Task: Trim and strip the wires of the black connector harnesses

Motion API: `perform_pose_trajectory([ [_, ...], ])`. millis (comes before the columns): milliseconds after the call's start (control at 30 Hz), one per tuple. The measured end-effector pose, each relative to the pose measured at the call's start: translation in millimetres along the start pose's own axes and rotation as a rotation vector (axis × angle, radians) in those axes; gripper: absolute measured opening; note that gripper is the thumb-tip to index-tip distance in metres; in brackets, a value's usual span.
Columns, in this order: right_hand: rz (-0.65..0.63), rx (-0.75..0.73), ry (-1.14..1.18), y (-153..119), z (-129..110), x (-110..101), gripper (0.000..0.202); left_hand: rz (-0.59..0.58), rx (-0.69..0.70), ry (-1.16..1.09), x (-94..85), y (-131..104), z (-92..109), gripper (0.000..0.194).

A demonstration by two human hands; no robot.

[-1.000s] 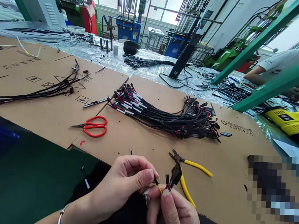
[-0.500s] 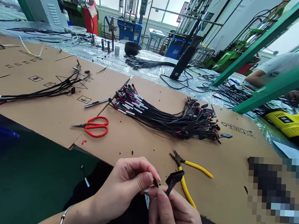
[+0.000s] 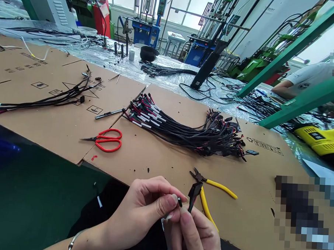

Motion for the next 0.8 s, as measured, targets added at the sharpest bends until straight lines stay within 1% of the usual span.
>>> perform_pose_trajectory([
  [167, -0.056, 0.007, 0.062, 2, 0, 3, 0.028, -0.004, 0.066, 0.085, -1.0, -2, 6, 0.011],
  [333, -0.100, 0.069, 0.166, 3, -1, 11, 0.030, 0.005, 0.127, 0.215, -0.6, -3, 10, 0.015],
  [400, -0.099, 0.072, 0.189, 4, -1, 13, 0.030, 0.001, 0.138, 0.250, -0.9, -3, 10, 0.016],
  [500, -0.066, 0.060, 0.176, 4, 0, 12, 0.029, -0.015, 0.143, 0.291, -2.4, -4, 11, 0.017],
  [800, 0.077, -0.039, 0.004, 2, 5, 5, 0.023, -0.030, 0.156, 0.385, -11.1, -7, 11, 0.019],
])
Point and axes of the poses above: each hand's wrist, its own y-axis towards the middle knuckle, its own x-axis out of the palm, z = x × y, the point moved 5 cm from there along y, towards the middle knuckle, and after that the axes turned 10 degrees about x, right-handed, at the moved point
